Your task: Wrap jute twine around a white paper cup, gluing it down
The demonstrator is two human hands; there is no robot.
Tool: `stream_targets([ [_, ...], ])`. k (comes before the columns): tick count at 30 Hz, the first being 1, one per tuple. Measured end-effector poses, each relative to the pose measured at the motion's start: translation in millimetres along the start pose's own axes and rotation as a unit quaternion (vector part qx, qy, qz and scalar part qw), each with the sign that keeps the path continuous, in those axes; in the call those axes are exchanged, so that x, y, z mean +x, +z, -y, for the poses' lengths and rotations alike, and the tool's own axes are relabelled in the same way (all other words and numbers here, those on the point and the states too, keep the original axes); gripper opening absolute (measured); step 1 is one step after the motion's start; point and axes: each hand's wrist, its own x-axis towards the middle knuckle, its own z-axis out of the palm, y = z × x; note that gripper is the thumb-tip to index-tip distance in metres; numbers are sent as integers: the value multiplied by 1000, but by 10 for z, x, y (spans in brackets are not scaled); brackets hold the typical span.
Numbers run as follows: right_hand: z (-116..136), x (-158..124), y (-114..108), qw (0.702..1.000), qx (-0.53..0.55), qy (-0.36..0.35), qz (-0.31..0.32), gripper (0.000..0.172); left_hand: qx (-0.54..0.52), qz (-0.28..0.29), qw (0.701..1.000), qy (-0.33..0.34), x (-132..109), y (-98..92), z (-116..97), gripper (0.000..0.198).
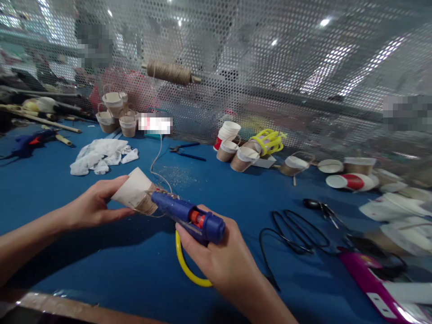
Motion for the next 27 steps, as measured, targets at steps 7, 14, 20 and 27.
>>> stream_targets([
  [7, -21, 59, -40, 1000, -12, -24, -9, 13, 7, 11, 1000, 20, -1, -9, -24, 12],
  [14, -32, 1, -11, 1000, -12, 2, 9, 21, -21, 7, 1000, -10, -4, 0, -36, 17],
  [20, 0, -27, 61, 999, 29, -22, 9, 14, -52, 2, 998, -47, -4, 20, -15, 23],
  [27, 1, -30, 109, 997, 17, -49, 57, 12, -49, -6, 995, -84, 12, 28, -47, 23],
])
